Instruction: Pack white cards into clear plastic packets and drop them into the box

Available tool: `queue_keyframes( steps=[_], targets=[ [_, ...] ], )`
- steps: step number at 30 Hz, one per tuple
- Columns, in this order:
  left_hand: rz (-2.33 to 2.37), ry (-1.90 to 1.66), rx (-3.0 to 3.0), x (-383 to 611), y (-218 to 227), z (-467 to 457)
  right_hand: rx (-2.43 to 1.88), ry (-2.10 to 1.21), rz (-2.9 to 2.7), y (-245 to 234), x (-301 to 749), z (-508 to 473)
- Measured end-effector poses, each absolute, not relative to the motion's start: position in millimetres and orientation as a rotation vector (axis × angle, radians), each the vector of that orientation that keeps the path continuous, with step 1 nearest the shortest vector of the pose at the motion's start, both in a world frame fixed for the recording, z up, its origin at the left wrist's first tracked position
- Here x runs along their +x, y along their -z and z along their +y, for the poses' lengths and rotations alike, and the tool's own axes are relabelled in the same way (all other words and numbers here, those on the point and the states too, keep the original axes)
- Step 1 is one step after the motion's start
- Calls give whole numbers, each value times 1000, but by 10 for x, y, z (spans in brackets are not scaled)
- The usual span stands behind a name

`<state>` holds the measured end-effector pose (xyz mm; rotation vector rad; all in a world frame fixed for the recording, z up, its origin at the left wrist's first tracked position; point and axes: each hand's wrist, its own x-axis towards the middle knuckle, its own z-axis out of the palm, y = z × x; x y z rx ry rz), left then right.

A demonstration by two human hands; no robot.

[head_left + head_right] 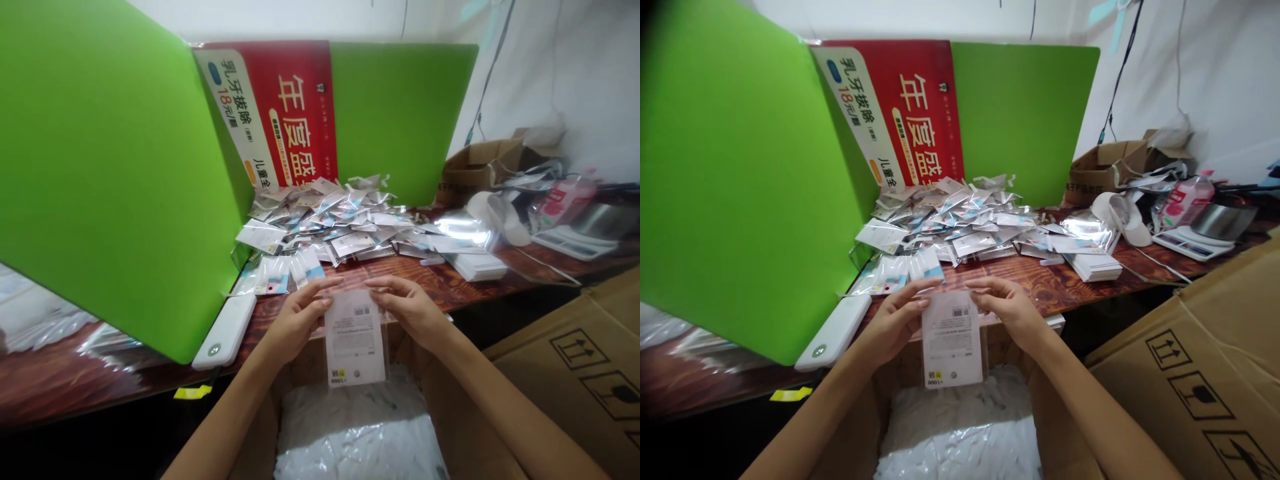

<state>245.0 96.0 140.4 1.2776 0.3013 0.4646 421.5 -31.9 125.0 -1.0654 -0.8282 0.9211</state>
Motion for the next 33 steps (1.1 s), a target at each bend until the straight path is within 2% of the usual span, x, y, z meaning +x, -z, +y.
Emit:
queue_keyframes(
  steps=[12,21,33],
  targets=[
    [448,-566,1370,2459,-1435,922,-971,-912,-776,-1335,4167,-320],
    [387,-657,1586,2448,-1331,1020,-961,-835,-849,-1293,4212,-317],
    [417,-707,1824,2469,-1415,1004,-1289,-652,-971,-1314,4165,-287]
  ],
)
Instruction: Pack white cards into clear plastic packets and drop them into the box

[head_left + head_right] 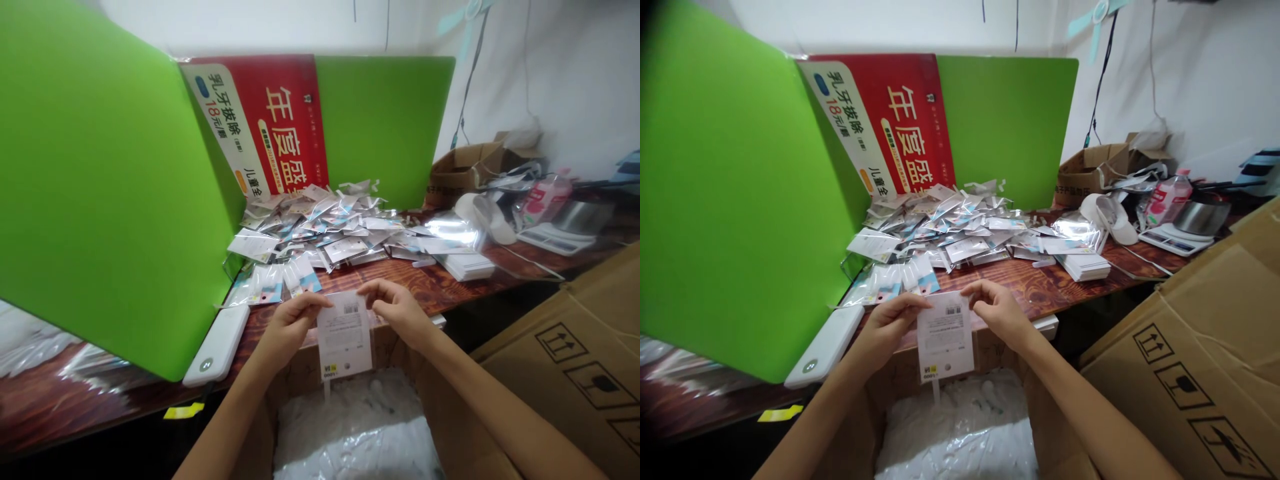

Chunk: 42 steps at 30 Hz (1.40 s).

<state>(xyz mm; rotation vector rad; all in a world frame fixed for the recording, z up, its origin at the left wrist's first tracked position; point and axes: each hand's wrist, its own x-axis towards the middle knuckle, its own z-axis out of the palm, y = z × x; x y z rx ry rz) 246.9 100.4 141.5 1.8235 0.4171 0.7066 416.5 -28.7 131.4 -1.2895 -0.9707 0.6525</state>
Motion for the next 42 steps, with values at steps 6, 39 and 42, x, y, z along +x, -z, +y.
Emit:
queue_keyframes(
  steps=[6,39,42],
  targets=[
    [402,-614,1772,2462,-1373,1001,-1283,-613,-920,-1250,4236,-284],
    [262,-26,1929,2409,-1349,885,-1534,-745,-1380,-1360,4236,-348],
    [342,-208,1996,2431,-1313,1003,-1598,-523,-1391,-1483,4211,-454]
  ],
)
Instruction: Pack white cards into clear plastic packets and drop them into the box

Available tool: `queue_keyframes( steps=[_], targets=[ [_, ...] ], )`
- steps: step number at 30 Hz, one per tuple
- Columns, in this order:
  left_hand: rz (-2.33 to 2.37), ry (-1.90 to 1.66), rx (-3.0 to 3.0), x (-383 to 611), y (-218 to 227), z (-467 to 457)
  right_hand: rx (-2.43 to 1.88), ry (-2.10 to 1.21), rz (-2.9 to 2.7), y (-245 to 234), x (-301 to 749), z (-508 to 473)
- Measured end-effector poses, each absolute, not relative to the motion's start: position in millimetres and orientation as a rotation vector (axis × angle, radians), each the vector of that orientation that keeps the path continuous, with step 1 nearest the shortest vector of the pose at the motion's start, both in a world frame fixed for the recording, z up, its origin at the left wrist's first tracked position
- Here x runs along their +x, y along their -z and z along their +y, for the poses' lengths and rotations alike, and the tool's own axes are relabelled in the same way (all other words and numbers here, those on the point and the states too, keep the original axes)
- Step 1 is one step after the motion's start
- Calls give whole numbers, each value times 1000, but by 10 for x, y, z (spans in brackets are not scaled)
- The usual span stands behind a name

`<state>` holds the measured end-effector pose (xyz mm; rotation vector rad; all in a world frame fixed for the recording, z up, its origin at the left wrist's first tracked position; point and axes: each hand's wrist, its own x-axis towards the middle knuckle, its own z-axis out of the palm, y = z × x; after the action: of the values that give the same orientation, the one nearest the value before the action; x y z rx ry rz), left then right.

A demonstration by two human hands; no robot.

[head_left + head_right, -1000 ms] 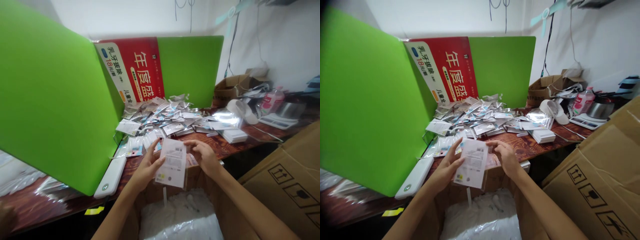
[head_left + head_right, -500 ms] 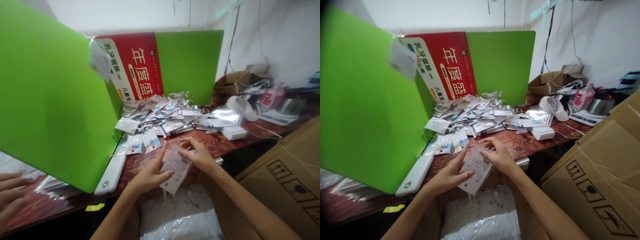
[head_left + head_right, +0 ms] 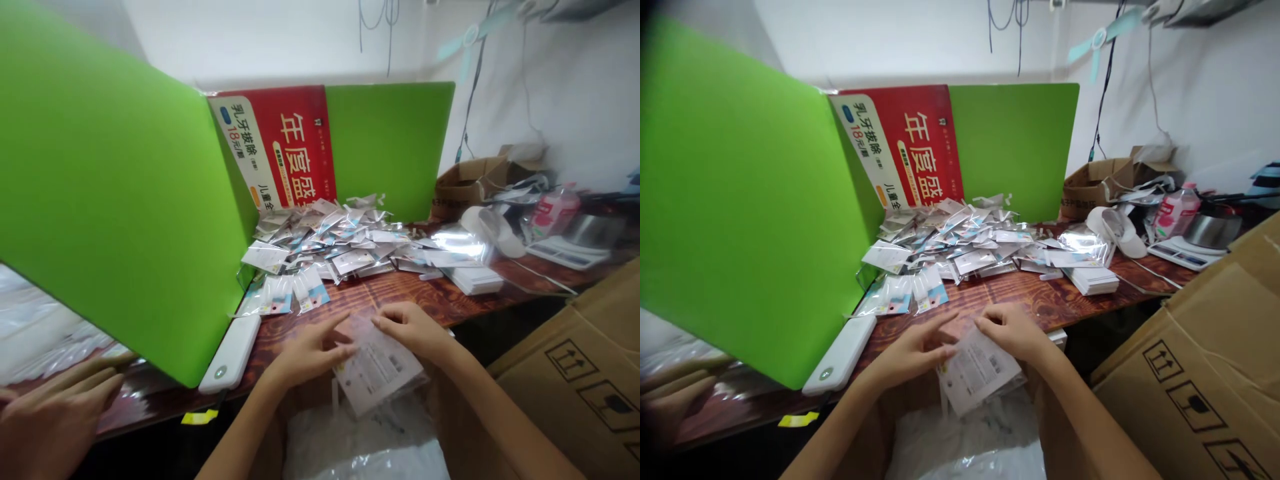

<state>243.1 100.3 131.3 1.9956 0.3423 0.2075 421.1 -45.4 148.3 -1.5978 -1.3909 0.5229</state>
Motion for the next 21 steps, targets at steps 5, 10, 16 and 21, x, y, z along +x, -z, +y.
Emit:
queue_keyframes(
  steps=[5,10,16,21],
  targets=[
    [672,-662,1927,2479,-1201,1205,-1252,6,-812,-1722,4129,-725],
    [740,-630,2138,2503,-1120,1266,-1075,22,-690,-1665,4108,-656],
    [653,-524,2320,2553,-1178,1151,-1538,-268,-1061,-1310,4120,-327],
    [653,-476,2349,2572,-1157,1152,-1630,-297,-1195,-1125,4094,-216]
  ],
)
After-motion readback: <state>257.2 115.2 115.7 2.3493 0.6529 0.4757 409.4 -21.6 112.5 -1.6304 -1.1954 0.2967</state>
